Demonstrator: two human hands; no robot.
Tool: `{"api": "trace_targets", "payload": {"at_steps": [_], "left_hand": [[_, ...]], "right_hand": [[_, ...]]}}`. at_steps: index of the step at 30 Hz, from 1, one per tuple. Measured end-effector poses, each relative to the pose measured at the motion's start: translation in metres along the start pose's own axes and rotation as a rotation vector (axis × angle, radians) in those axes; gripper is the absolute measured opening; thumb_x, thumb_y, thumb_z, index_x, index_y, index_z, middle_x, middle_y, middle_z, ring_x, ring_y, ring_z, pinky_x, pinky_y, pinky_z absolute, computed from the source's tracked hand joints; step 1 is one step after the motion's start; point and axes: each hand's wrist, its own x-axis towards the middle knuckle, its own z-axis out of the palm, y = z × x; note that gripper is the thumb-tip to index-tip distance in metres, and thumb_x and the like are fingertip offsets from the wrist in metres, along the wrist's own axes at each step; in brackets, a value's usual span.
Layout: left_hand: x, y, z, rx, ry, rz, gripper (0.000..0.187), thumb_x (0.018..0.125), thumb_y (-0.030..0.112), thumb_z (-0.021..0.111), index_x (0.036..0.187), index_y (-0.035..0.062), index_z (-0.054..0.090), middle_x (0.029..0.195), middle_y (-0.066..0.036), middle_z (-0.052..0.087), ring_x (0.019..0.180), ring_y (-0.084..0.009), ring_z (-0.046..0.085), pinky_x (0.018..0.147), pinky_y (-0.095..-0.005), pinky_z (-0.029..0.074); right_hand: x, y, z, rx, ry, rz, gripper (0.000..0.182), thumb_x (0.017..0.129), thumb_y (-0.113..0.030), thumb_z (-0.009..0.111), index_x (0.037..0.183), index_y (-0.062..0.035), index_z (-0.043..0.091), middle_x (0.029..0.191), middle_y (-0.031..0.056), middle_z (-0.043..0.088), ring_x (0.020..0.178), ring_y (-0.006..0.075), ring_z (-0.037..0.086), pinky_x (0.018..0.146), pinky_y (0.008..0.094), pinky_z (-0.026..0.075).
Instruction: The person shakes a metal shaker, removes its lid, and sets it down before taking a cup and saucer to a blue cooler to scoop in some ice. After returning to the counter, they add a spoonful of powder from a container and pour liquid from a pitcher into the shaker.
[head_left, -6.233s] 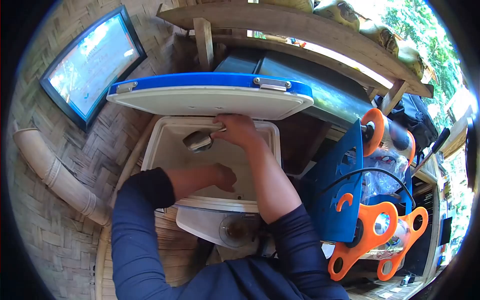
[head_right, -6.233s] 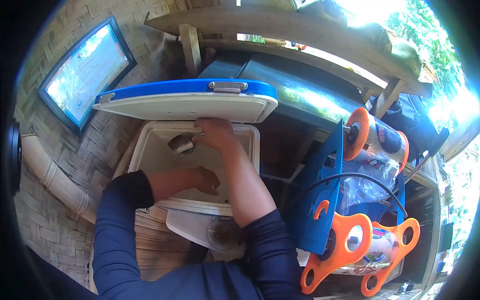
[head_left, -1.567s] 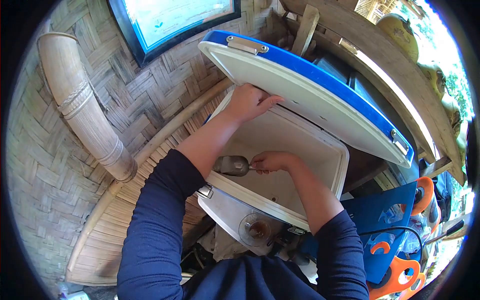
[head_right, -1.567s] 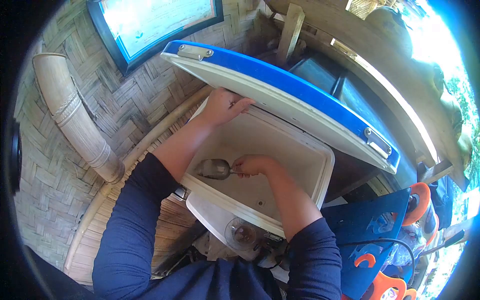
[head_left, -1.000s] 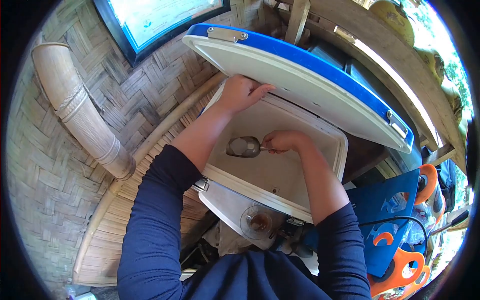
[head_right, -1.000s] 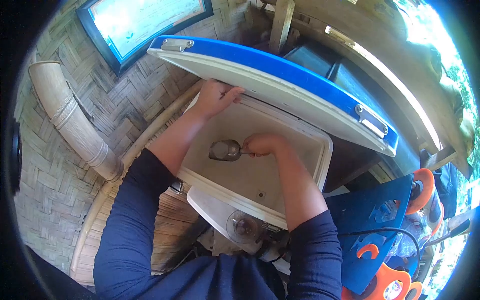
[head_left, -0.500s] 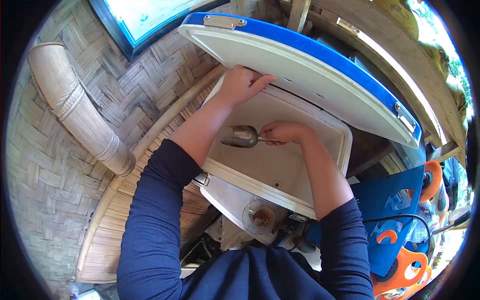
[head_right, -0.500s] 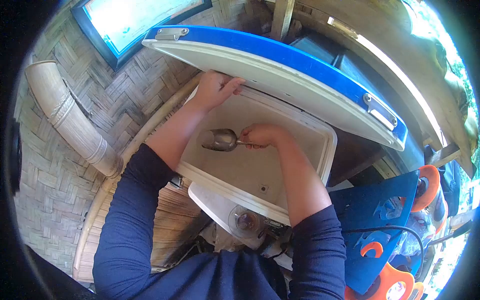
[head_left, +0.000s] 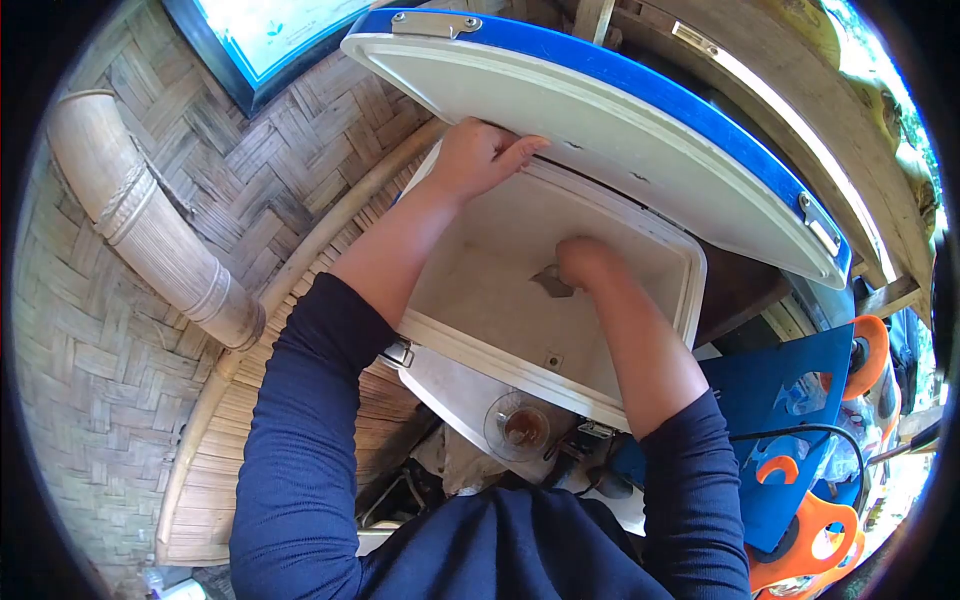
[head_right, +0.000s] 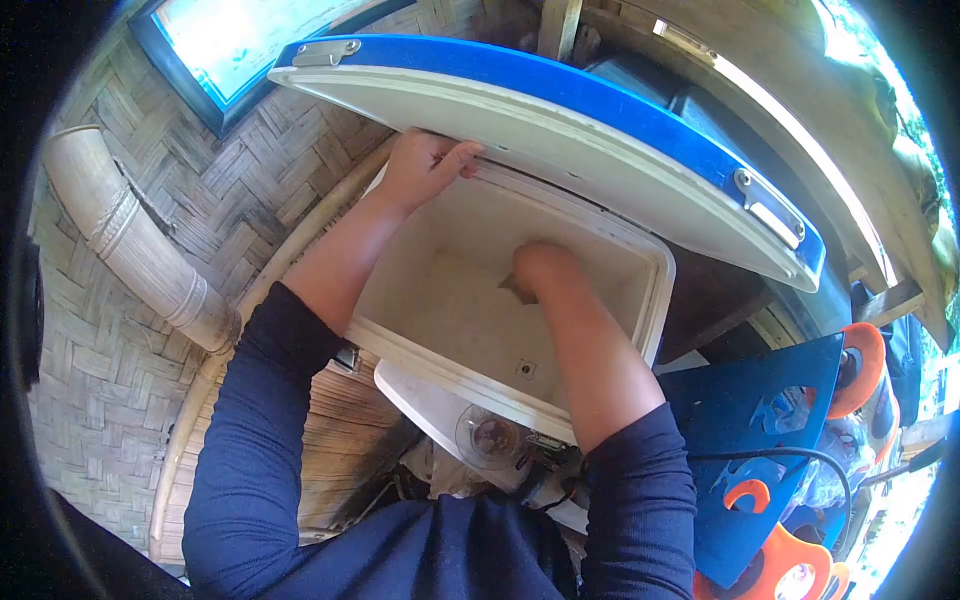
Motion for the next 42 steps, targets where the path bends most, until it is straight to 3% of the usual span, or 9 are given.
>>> {"api": "trace_targets", "payload": {"at_steps": [8, 10, 20, 22, 28, 35, 37, 39, 42], "left_hand": [[-0.001, 0.002, -0.003, 0.03, -0.029, -0.016, 0.047, 0.085, 0.044, 0.058, 0.062, 0.0044, 0.068, 0.058, -0.006, 0.064, 0.057, -0.02, 0.064, 0.057, -0.0317, 0.05], [-0.002, 0.003, -0.003, 0.041, -0.058, -0.014, 0.041, 0.086, 0.035, 0.059, 0.065, 0.0011, 0.068, 0.06, -0.009, 0.065, 0.058, -0.0184, 0.065, 0.058, -0.0302, 0.051], [0.0, -0.002, 0.001, 0.017, -0.014, -0.039, 0.052, 0.082, 0.053, 0.057, 0.06, 0.0077, 0.069, 0.055, -0.005, 0.062, 0.055, -0.0213, 0.062, 0.055, -0.0331, 0.048], [0.0, -0.001, 0.0, 0.028, -0.023, -0.041, 0.052, 0.082, 0.053, 0.057, 0.06, 0.0077, 0.069, 0.055, -0.005, 0.062, 0.055, -0.0213, 0.062, 0.055, -0.0332, 0.048], [0.0, -0.001, 0.0, 0.02, -0.019, -0.03, 0.053, 0.082, 0.054, 0.056, 0.06, 0.0077, 0.069, 0.056, -0.004, 0.063, 0.056, -0.0215, 0.063, 0.055, -0.0334, 0.049], [-0.001, -0.006, 0.001, 0.012, -0.01, -0.021, 0.053, 0.082, 0.055, 0.057, 0.059, 0.0082, 0.069, 0.055, -0.004, 0.062, 0.054, -0.0222, 0.062, 0.055, -0.0337, 0.048], [0.0, -0.004, -0.001, 0.022, -0.012, -0.02, 0.053, 0.082, 0.054, 0.057, 0.059, 0.0084, 0.069, 0.054, -0.004, 0.062, 0.054, -0.0226, 0.062, 0.054, -0.0339, 0.048], [0.0, 0.002, -0.005, 0.045, -0.053, -0.009, 0.041, 0.085, 0.037, 0.061, 0.062, 0.0026, 0.068, 0.059, -0.008, 0.065, 0.055, -0.0175, 0.063, 0.055, -0.0302, 0.05], [0.0, 0.001, -0.003, 0.029, -0.028, -0.034, 0.051, 0.082, 0.053, 0.058, 0.06, 0.0084, 0.069, 0.055, -0.004, 0.063, 0.053, -0.0229, 0.061, 0.054, -0.0341, 0.048]], "right_hand": [[0.037, -0.03, 0.056, 0.109, 0.232, 0.012, 0.023, 0.076, -0.011, 0.06, 0.096, -0.0034, 0.068, 0.103, 0.0174, 0.064, 0.095, 0.0317, 0.062, 0.081, 0.0398, 0.05], [0.037, -0.033, 0.059, 0.103, 0.159, 0.006, 0.025, 0.077, -0.014, 0.06, 0.098, -0.0042, 0.068, 0.106, 0.0169, 0.063, 0.097, 0.032, 0.061, 0.082, 0.041, 0.049], [0.013, -0.055, 0.034, -0.143, -0.334, -0.123, 0.031, 0.072, -0.015, 0.059, 0.1, -0.005, 0.068, 0.106, 0.015, 0.064, 0.093, 0.0299, 0.062, 0.079, 0.0383, 0.05], [0.0, -0.055, 0.028, -0.263, -0.367, -0.334, 0.027, 0.076, -0.019, 0.057, 0.094, -0.0025, 0.069, 0.099, 0.0151, 0.066, 0.086, 0.0296, 0.063, 0.076, 0.0383, 0.05], [0.015, -0.046, 0.035, 0.048, -0.481, -0.179, 0.028, 0.08, -0.025, 0.054, 0.09, -0.0016, 0.068, 0.084, 0.0107, 0.067, 0.072, 0.0253, 0.063, 0.067, 0.0372, 0.051], [0.023, -0.047, 0.067, -0.201, -0.199, -0.05, 0.028, 0.081, -0.02, 0.052, 0.101, -0.0069, 0.067, 0.101, 0.0094, 0.067, 0.095, 0.0235, 0.063, 0.086, 0.0492, 0.044], [0.021, -0.053, 0.058, -0.277, -0.153, -0.226, 0.031, 0.079, -0.021, 0.053, 0.105, -0.0101, 0.066, 0.108, 0.0111, 0.064, 0.104, 0.0238, 0.06, 0.092, 0.0549, 0.037], [0.021, -0.056, 0.05, -0.235, -0.122, -0.253, 0.033, 0.077, -0.024, 0.056, 0.106, -0.0097, 0.066, 0.109, 0.0116, 0.064, 0.103, 0.0264, 0.06, 0.092, 0.0534, 0.037], [0.02, -0.05, 0.036, -0.085, -0.047, -0.275, 0.033, 0.078, -0.023, 0.054, 0.105, -0.0086, 0.066, 0.105, 0.0124, 0.064, 0.098, 0.0269, 0.061, 0.088, 0.0479, 0.041]]}}
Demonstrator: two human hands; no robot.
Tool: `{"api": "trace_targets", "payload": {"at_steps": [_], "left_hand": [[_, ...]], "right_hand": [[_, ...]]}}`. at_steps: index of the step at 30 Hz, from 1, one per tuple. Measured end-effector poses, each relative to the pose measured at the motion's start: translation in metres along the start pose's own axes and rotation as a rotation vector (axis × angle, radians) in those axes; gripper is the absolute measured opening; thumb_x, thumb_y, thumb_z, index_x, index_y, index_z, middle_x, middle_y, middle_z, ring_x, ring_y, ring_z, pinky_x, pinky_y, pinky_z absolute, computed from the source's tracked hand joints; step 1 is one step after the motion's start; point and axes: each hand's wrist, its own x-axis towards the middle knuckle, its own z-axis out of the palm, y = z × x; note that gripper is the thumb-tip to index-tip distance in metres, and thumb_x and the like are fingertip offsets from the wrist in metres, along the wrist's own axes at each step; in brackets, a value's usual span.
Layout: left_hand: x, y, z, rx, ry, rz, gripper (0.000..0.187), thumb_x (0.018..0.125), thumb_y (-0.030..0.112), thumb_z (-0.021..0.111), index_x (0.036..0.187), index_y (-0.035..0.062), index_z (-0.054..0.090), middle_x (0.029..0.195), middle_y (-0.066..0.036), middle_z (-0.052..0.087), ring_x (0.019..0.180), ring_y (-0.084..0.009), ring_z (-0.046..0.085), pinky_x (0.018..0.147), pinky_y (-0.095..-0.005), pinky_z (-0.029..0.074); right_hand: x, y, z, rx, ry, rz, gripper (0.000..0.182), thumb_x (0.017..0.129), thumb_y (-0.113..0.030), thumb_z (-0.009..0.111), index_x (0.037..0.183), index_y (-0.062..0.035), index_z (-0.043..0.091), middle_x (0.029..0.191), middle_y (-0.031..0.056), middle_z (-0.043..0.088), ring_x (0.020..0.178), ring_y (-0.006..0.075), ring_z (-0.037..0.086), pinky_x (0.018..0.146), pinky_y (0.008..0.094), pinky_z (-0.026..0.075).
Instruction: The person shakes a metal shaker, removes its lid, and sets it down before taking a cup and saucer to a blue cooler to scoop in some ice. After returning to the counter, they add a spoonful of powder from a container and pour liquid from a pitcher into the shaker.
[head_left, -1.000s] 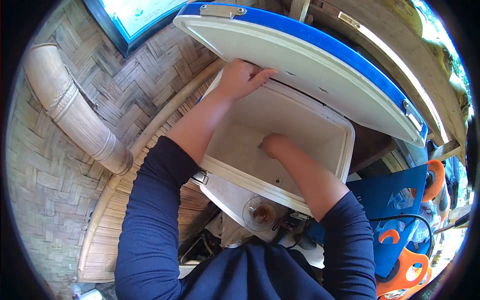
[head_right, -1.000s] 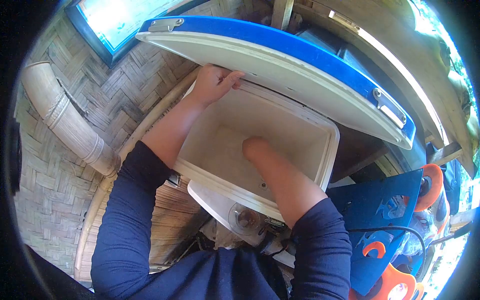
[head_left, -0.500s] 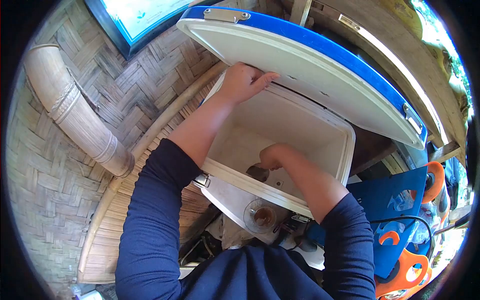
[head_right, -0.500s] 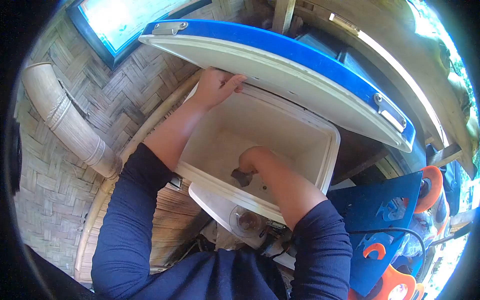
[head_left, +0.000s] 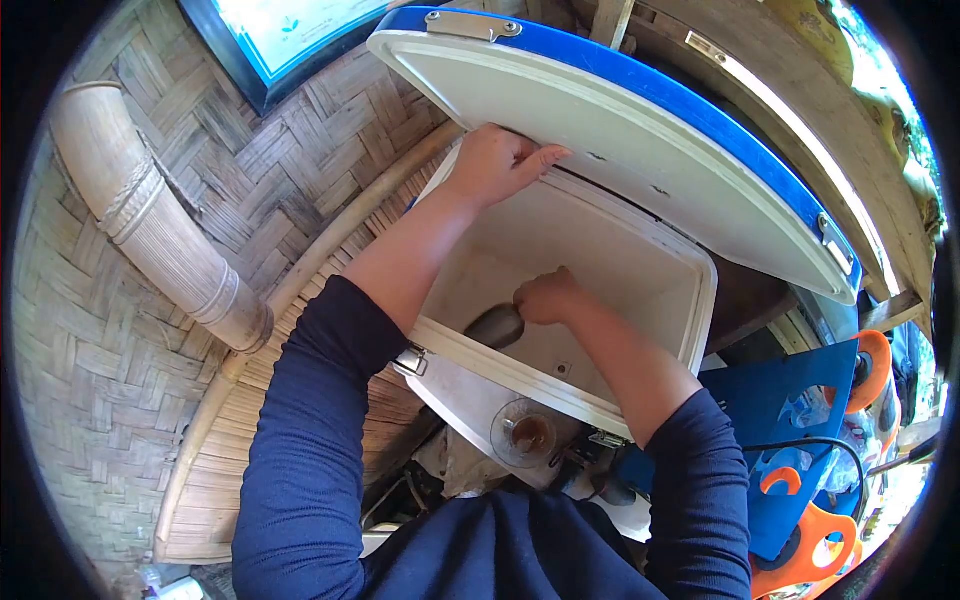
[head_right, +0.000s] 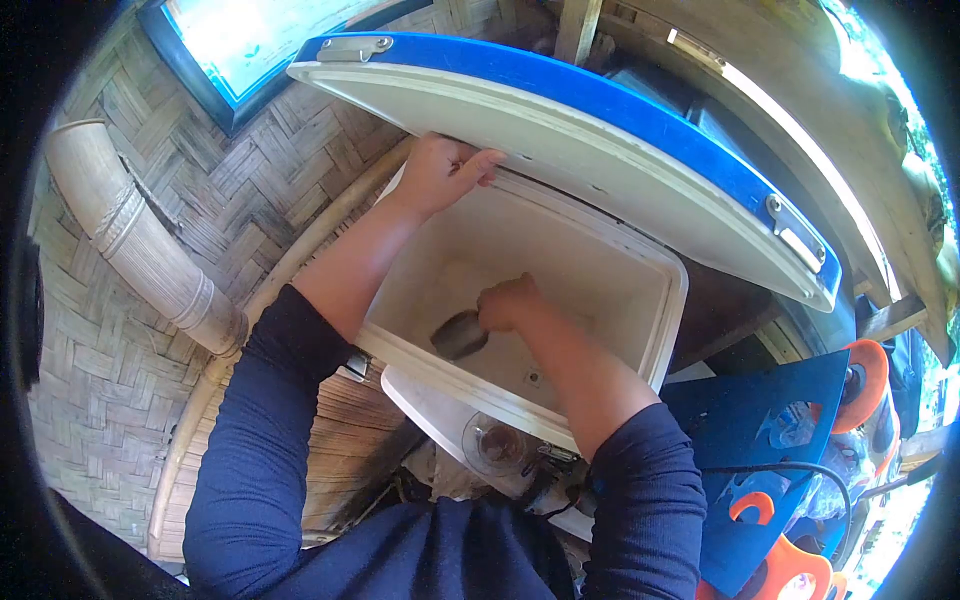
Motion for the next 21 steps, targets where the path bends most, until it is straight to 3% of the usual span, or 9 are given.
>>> {"api": "trace_targets", "payload": {"at_steps": [2, 4, 7, 9, 10, 12, 13, 15, 21], "left_hand": [[-0.001, -0.006, 0.006, -0.037, 0.022, 0.009, 0.051, 0.082, 0.053, 0.058, 0.061, 0.0082, 0.069, 0.056, -0.005, 0.063, 0.053, -0.0229, 0.061, 0.054, -0.0341, 0.048], [0.001, -0.007, 0.007, -0.073, 0.046, 0.022, 0.05, 0.082, 0.053, 0.058, 0.061, 0.008, 0.069, 0.056, -0.005, 0.063, 0.053, -0.0229, 0.061, 0.054, -0.034, 0.048], [-0.001, 0.0, 0.0, -0.05, 0.01, -0.004, 0.051, 0.082, 0.053, 0.058, 0.061, 0.0078, 0.069, 0.057, -0.006, 0.063, 0.053, -0.0231, 0.062, 0.055, -0.0342, 0.048], [-0.001, 0.001, -0.002, -0.01, -0.044, -0.001, 0.043, 0.086, 0.037, 0.059, 0.062, 0.0024, 0.067, 0.058, -0.008, 0.064, 0.056, -0.0184, 0.063, 0.057, -0.0317, 0.049], [-0.001, 0.001, -0.002, -0.007, -0.044, 0.002, 0.043, 0.086, 0.037, 0.059, 0.062, 0.0024, 0.067, 0.058, -0.008, 0.064, 0.056, -0.0184, 0.063, 0.057, -0.0317, 0.049], [-0.001, -0.002, 0.0, 0.01, -0.024, 0.028, 0.043, 0.086, 0.037, 0.059, 0.062, 0.0026, 0.067, 0.058, -0.008, 0.064, 0.057, -0.0185, 0.063, 0.056, -0.0318, 0.049], [-0.001, -0.003, 0.001, 0.012, -0.027, 0.03, 0.043, 0.086, 0.037, 0.059, 0.062, 0.0026, 0.067, 0.058, -0.008, 0.064, 0.057, -0.0185, 0.063, 0.056, -0.0318, 0.049], [-0.001, -0.005, 0.004, -0.025, 0.006, -0.005, 0.05, 0.081, 0.053, 0.058, 0.061, 0.0075, 0.069, 0.056, -0.009, 0.062, 0.055, -0.026, 0.062, 0.055, -0.0358, 0.048], [0.0, -0.006, 0.006, -0.064, 0.031, -0.003, 0.05, 0.082, 0.051, 0.058, 0.06, 0.0078, 0.069, 0.055, -0.007, 0.062, 0.055, -0.0236, 0.062, 0.056, -0.0347, 0.049]], "right_hand": [[0.004, 0.012, -0.004, 0.091, 0.059, 0.005, 0.031, 0.081, -0.02, 0.05, 0.104, -0.0079, 0.066, 0.1, 0.0128, 0.065, 0.094, 0.0249, 0.061, 0.084, 0.044, 0.044], [0.021, 0.026, 0.0, 0.23, 0.079, -0.355, 0.029, 0.083, -0.018, 0.048, 0.102, -0.0031, 0.064, 0.083, 0.0103, 0.063, 0.077, 0.0191, 0.058, 0.071, 0.0334, 0.047], [0.035, 0.031, 0.002, 0.464, 0.151, -0.545, 0.026, 0.085, -0.017, 0.047, 0.095, 0.0019, 0.062, 0.072, 0.0053, 0.054, 0.065, 0.0143, 0.048, 0.062, 0.0277, 0.043], [0.006, 0.019, -0.026, 0.61, 0.055, -0.44, 0.025, 0.085, -0.017, 0.046, 0.093, 0.0022, 0.061, 0.07, 0.0033, 0.051, 0.062, 0.0131, 0.046, 0.059, 0.0273, 0.041], [-0.007, 0.013, -0.038, 0.757, -0.045, -0.331, 0.025, 0.086, -0.016, 0.045, 0.09, 0.0025, 0.06, 0.068, 0.0012, 0.049, 0.06, 0.0118, 0.043, 0.056, 0.027, 0.039], [-0.015, 0.018, -0.045, 0.796, -0.055, -0.322, 0.023, 0.086, -0.016, 0.045, 0.089, 0.0013, 0.06, 0.066, 0.0001, 0.047, 0.057, 0.0111, 0.041, 0.054, 0.0269, 0.037], [-0.016, 0.022, -0.046, 0.836, -0.069, -0.311, 0.022, 0.086, -0.016, 0.045, 0.088, 0.0, 0.059, 0.063, -0.001, 0.046, 0.055, 0.0104, 0.039, 0.052, 0.0268, 0.035], [-0.015, 0.029, -0.047, 0.865, -0.048, -0.302, 0.021, 0.086, -0.017, 0.044, 0.082, -0.0015, 0.057, 0.06, -0.0001, 0.045, 0.052, 0.0113, 0.04, 0.05, 0.0278, 0.036], [-0.016, 0.041, -0.044, 0.713, 0.107, -0.248, 0.023, 0.085, -0.019, 0.044, 0.074, -0.0016, 0.056, 0.058, 0.0044, 0.049, 0.051, 0.0161, 0.044, 0.05, 0.0332, 0.038]]}}
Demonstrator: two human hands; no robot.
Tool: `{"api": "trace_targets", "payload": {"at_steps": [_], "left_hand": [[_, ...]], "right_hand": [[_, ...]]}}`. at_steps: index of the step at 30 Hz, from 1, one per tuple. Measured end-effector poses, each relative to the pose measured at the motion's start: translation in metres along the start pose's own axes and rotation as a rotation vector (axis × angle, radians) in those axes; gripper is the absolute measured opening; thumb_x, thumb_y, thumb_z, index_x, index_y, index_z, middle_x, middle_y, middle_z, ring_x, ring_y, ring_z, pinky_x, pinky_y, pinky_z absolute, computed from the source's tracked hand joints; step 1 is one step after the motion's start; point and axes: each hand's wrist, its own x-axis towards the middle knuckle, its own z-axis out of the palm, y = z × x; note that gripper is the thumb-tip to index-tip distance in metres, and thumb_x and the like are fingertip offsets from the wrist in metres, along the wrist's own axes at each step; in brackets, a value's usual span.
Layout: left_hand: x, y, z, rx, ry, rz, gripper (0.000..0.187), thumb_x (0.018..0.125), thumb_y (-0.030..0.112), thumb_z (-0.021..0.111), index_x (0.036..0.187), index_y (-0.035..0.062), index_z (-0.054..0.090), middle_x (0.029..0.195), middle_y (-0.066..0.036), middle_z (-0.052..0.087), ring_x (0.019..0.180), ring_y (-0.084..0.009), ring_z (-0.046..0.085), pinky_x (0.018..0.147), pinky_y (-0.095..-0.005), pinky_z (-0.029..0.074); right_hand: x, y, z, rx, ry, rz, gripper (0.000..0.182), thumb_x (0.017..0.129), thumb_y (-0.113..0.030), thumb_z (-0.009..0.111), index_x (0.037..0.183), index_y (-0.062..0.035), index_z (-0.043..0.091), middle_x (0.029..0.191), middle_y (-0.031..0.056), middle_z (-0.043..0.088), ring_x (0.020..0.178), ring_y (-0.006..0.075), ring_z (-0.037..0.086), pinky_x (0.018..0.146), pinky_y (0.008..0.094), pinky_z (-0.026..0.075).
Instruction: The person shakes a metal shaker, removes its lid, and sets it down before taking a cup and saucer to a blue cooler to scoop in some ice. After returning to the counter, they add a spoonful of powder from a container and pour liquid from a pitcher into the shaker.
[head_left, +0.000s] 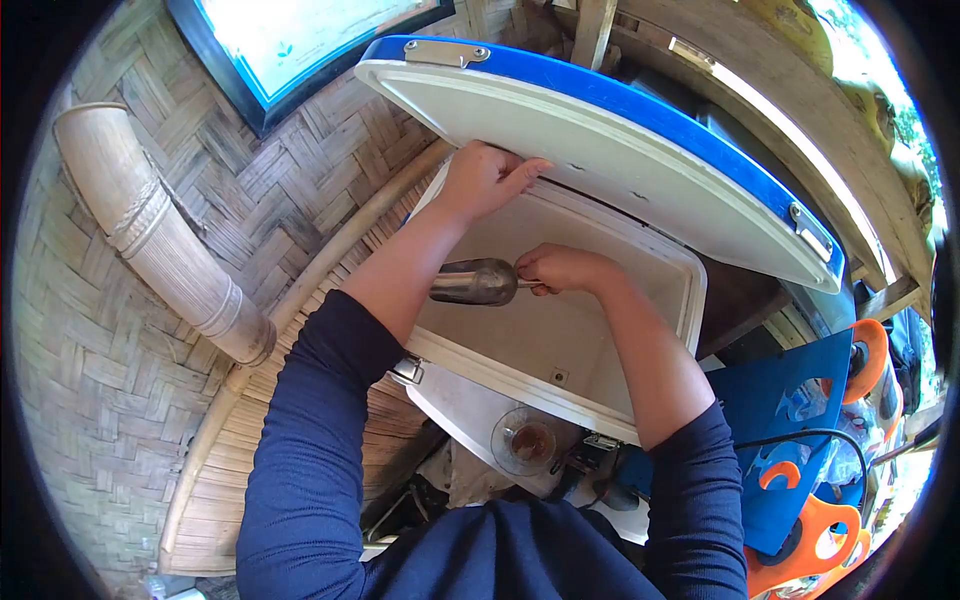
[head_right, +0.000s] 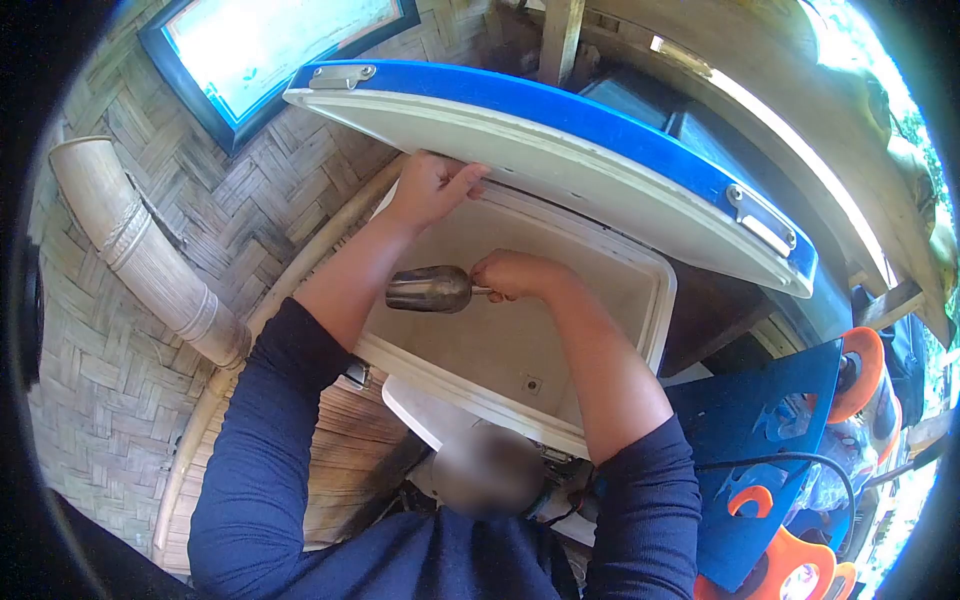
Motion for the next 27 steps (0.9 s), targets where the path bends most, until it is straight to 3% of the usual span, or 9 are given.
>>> {"api": "trace_targets", "payload": {"at_steps": [4, 8, 10, 14, 16, 17, 19, 24, 27], "left_hand": [[0.0, 0.004, -0.003, 0.015, -0.034, -0.021, 0.05, 0.082, 0.05, 0.058, 0.059, 0.007, 0.069, 0.055, -0.006, 0.063, 0.054, -0.022, 0.063, 0.056, -0.0338, 0.049], [0.002, 0.008, -0.006, 0.037, -0.04, -0.01, 0.05, 0.084, 0.048, 0.057, 0.059, 0.0057, 0.068, 0.055, -0.006, 0.063, 0.055, -0.0212, 0.063, 0.056, -0.0333, 0.049], [0.003, 0.005, -0.005, 0.044, -0.03, 0.023, 0.05, 0.084, 0.048, 0.057, 0.059, 0.0055, 0.068, 0.055, -0.006, 0.063, 0.055, -0.0211, 0.063, 0.056, -0.0334, 0.049], [0.004, 0.011, -0.001, 0.027, 0.012, 0.043, 0.047, 0.085, 0.044, 0.058, 0.06, 0.0055, 0.068, 0.055, -0.006, 0.063, 0.053, -0.0219, 0.063, 0.054, -0.0339, 0.049], [-0.001, 0.02, -0.007, 0.038, 0.025, 0.063, 0.046, 0.084, 0.044, 0.059, 0.061, 0.0058, 0.068, 0.055, -0.007, 0.063, 0.052, -0.0229, 0.062, 0.054, -0.0343, 0.049], [-0.003, 0.024, -0.012, 0.211, 0.089, 0.1, 0.042, 0.083, 0.043, 0.061, 0.062, 0.0066, 0.068, 0.056, -0.007, 0.062, 0.052, -0.0243, 0.062, 0.053, -0.034, 0.049], [-0.003, 0.035, -0.017, 0.381, 0.169, 0.151, 0.039, 0.081, 0.042, 0.063, 0.064, 0.0074, 0.069, 0.056, -0.008, 0.062, 0.051, -0.0256, 0.061, 0.052, -0.0338, 0.049], [-0.015, 0.052, -0.022, 0.469, 0.367, 0.358, 0.031, 0.076, 0.038, 0.069, 0.065, 0.0091, 0.068, 0.058, -0.007, 0.061, 0.051, -0.0266, 0.06, 0.048, -0.033, 0.048], [-0.029, 0.066, -0.03, 0.6, 0.187, 0.225, 0.029, 0.079, 0.036, 0.068, 0.073, 0.0075, 0.068, 0.066, -0.011, 0.063, 0.06, -0.0281, 0.062, 0.055, -0.0365, 0.048]], "right_hand": [[-0.008, -0.007, -0.007, -0.024, -0.028, 0.108, 0.024, 0.087, -0.02, 0.044, 0.087, -0.0019, 0.059, 0.06, 0.0012, 0.046, 0.055, 0.0113, 0.041, 0.053, 0.0292, 0.036], [-0.011, 0.0, -0.009, -0.129, 0.046, 0.142, 0.025, 0.087, -0.022, 0.045, 0.089, -0.0018, 0.061, 0.062, 0.0031, 0.05, 0.056, 0.013, 0.043, 0.055, 0.0302, 0.038], [-0.025, -0.008, -0.012, -0.267, 0.097, 0.006, 0.028, 0.086, -0.022, 0.045, 0.093, -0.0003, 0.061, 0.065, 0.0054, 0.052, 0.059, 0.015, 0.047, 0.057, 0.0304, 0.039], [-0.048, -0.013, -0.019, -0.198, 0.15, 0.117, 0.03, 0.086, -0.022, 0.044, 0.099, 0.0001, 0.061, 0.071, 0.009, 0.056, 0.064, 0.0186, 0.052, 0.061, 0.0334, 0.042], [-0.058, -0.012, -0.016, -0.511, 0.145, 0.046, 0.03, 0.087, -0.022, 0.043, 0.099, -0.0006, 0.061, 0.083, 0.014, 0.062, 0.076, 0.0255, 0.058, 0.069, 0.0372, 0.046], [-0.073, -0.026, -0.007, -0.501, 0.161, 0.048, 0.03, 0.087, -0.022, 0.043, 0.099, -0.0006, 0.061, 0.083, 0.014, 0.062, 0.076, 0.0255, 0.058, 0.069, 0.0372, 0.046], [-0.106, -0.055, 0.012, -0.223, 0.612, 0.195, 0.026, 0.082, -0.016, 0.045, 0.095, -0.0035, 0.063, 0.094, 0.0178, 0.064, 0.091, 0.0343, 0.061, 0.08, 0.0417, 0.047], [-0.175, -0.072, 0.074, -0.088, 0.777, 0.179, 0.03, 0.086, -0.023, 0.042, 0.098, -0.0055, 0.063, 0.099, 0.0189, 0.063, 0.093, 0.0357, 0.06, 0.082, 0.0427, 0.046], [-0.219, -0.081, 0.114, 0.035, 0.782, 0.186, 0.029, 0.087, -0.025, 0.044, 0.098, -0.005, 0.062, 0.094, 0.0199, 0.063, 0.09, 0.037, 0.06, 0.079, 0.0426, 0.046]]}}
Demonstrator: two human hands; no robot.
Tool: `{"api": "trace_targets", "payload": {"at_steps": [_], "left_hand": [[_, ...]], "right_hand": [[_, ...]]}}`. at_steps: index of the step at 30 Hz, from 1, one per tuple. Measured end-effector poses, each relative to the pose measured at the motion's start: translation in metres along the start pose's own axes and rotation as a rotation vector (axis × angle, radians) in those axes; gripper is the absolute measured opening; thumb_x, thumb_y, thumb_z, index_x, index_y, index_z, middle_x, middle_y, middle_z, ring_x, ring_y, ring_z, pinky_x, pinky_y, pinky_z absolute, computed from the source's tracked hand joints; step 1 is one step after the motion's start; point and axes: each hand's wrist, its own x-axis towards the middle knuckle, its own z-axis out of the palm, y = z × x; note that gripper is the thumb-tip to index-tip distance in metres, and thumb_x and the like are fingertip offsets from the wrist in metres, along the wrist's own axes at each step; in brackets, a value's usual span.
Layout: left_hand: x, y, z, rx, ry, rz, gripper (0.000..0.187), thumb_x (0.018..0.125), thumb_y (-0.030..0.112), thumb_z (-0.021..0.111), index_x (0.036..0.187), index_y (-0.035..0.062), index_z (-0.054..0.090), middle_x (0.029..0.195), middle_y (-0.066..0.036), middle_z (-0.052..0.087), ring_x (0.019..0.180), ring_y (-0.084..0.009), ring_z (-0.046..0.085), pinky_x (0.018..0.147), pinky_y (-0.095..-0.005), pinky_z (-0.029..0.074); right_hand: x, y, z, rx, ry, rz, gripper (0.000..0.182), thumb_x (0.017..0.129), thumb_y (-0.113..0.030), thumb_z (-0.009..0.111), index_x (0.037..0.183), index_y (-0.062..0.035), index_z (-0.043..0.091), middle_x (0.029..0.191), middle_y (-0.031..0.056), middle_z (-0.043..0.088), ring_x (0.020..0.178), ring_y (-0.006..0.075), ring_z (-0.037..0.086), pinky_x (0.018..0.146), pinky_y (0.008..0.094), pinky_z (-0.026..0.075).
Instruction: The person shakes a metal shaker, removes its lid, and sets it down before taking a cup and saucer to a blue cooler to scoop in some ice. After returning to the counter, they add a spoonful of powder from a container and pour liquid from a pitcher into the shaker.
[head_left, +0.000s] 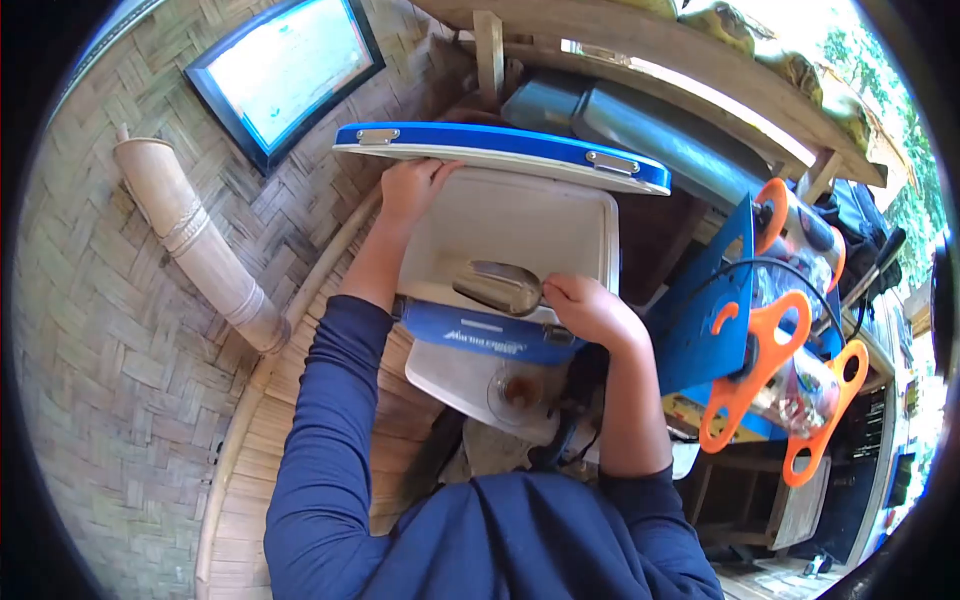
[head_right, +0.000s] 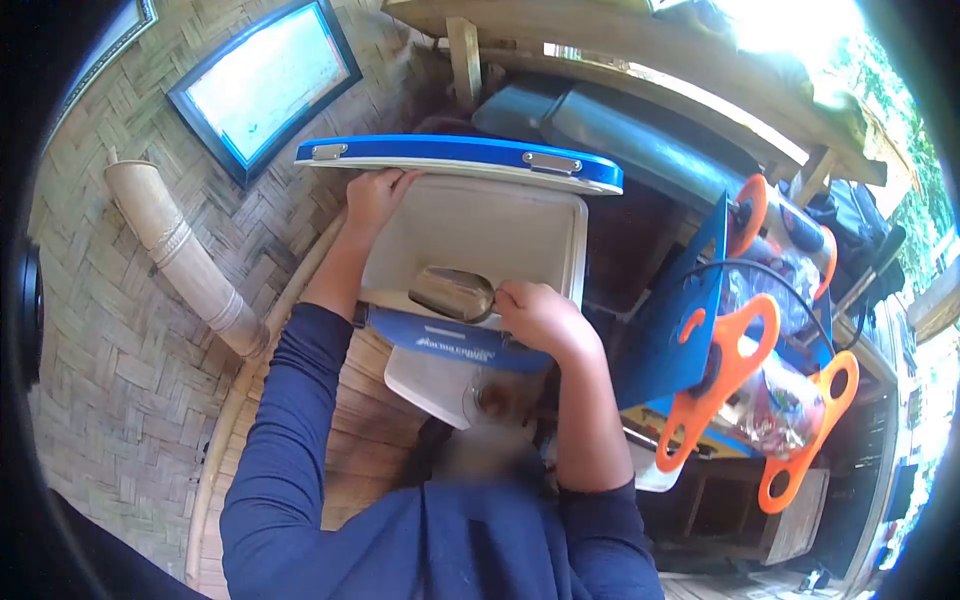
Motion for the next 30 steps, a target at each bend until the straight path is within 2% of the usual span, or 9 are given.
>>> {"api": "trace_targets", "payload": {"at_steps": [4, 8, 11, 13, 14, 17, 22, 25, 30], "left_hand": [[-0.006, 0.008, -0.022, -0.013, -0.036, 0.032, 0.025, 0.08, 0.032, 0.067, 0.085, 0.0081, 0.068, 0.076, -0.012, 0.065, 0.072, -0.0286, 0.064, 0.063, -0.0386, 0.049], [-0.004, 0.024, -0.052, -0.17, -0.118, -0.212, 0.024, 0.081, 0.029, 0.066, 0.094, 0.0093, 0.067, 0.085, -0.012, 0.067, 0.079, -0.0265, 0.065, 0.073, -0.0359, 0.05], [-0.007, 0.012, -0.059, -0.432, -0.203, -0.275, 0.028, 0.08, 0.029, 0.067, 0.096, 0.0059, 0.067, 0.087, -0.009, 0.068, 0.078, -0.0219, 0.065, 0.075, -0.0331, 0.049], [-0.008, 0.019, -0.08, -0.683, -0.246, -0.292, 0.035, 0.081, 0.032, 0.064, 0.098, 0.0017, 0.066, 0.092, -0.004, 0.069, 0.081, -0.0143, 0.063, 0.072, -0.0304, 0.047], [-0.008, 0.024, -0.089, -0.679, -0.239, -0.302, 0.035, 0.081, 0.032, 0.064, 0.098, 0.0017, 0.066, 0.092, -0.004, 0.069, 0.081, -0.0143, 0.063, 0.072, -0.0304, 0.047], [0.0, 0.04, -0.117, -1.113, -0.324, -0.819, 0.036, 0.084, 0.041, 0.054, 0.099, 0.0094, 0.064, 0.094, -0.003, 0.068, 0.089, -0.009, 0.059, 0.069, -0.023, 0.041], [0.012, 0.057, -0.126, -1.211, -0.311, -0.997, 0.031, 0.086, 0.038, 0.055, 0.097, 0.0106, 0.063, 0.093, -0.001, 0.067, 0.084, -0.0088, 0.059, 0.064, -0.0216, 0.042], [0.012, 0.054, -0.125, -1.483, -0.337, -1.153, 0.02, 0.088, 0.023, 0.056, 0.097, 0.0066, 0.059, 0.093, -0.006, 0.066, 0.079, -0.0125, 0.062, 0.053, -0.0179, 0.045], [-0.001, 0.056, -0.125, -1.535, -0.247, -1.232, 0.019, 0.091, 0.015, 0.049, 0.1, -0.0011, 0.055, 0.092, -0.016, 0.065, 0.082, -0.0193, 0.064, 0.057, -0.0209, 0.051]], "right_hand": [[-0.061, 0.009, -0.004, 0.058, -0.043, -0.088, 0.026, 0.089, -0.024, 0.047, 0.096, -0.001, 0.059, 0.081, 0.0217, 0.061, 0.079, 0.0383, 0.06, 0.071, 0.0411, 0.047], [-0.113, 0.015, -0.006, 0.149, -0.217, 0.005, 0.024, 0.091, -0.021, 0.047, 0.096, 0.0007, 0.056, 0.071, 0.0198, 0.059, 0.066, 0.0342, 0.059, 0.063, 0.0402, 0.046], [-0.137, 0.052, 0.015, 0.208, -0.343, 0.101, 0.027, 0.091, -0.023, 0.047, 0.098, 0.001, 0.057, 0.076, 0.0188, 0.061, 0.072, 0.03, 0.061, 0.067, 0.0389, 0.046], [-0.148, 0.084, 0.039, 0.194, -0.314, 0.21, 0.027, 0.092, -0.024, 0.046, 0.101, -0.0017, 0.057, 0.069, 0.0021, 0.052, 0.062, 0.0111, 0.049, 0.056, 0.027, 0.042], [-0.15, 0.099, 0.053, 0.186, -0.323, 0.204, 0.027, 0.092, -0.024, 0.046, 0.101, -0.0017, 0.057, 0.069, 0.0021, 0.052, 0.062, 0.0111, 0.049, 0.056, 0.027, 0.042], [-0.148, 0.14, 0.089, 0.19, -0.291, 0.318, 0.029, 0.09, -0.024, 0.047, 0.101, 0.0001, 0.058, 0.071, 0.0042, 0.054, 0.068, 0.0142, 0.051, 0.062, 0.03, 0.042], [-0.133, 0.194, 0.13, 0.054, -0.233, 0.207, 0.028, 0.09, -0.023, 0.049, 0.1, 0.0009, 0.059, 0.075, 0.0095, 0.057, 0.071, 0.0205, 0.054, 0.065, 0.0333, 0.043], [-0.13, 0.175, 0.13, -0.064, -0.166, 0.173, 0.028, 0.089, -0.022, 0.051, 0.104, 0.0006, 0.058, 0.086, 0.0173, 0.062, 0.081, 0.03, 0.059, 0.072, 0.0374, 0.045], [-0.144, 0.123, 0.11, -0.27, -0.097, 0.206, 0.033, 0.086, -0.019, 0.055, 0.114, -0.0011, 0.054, 0.102, 0.0249, 0.06, 0.099, 0.0417, 0.056, 0.082, 0.0429, 0.045]]}}
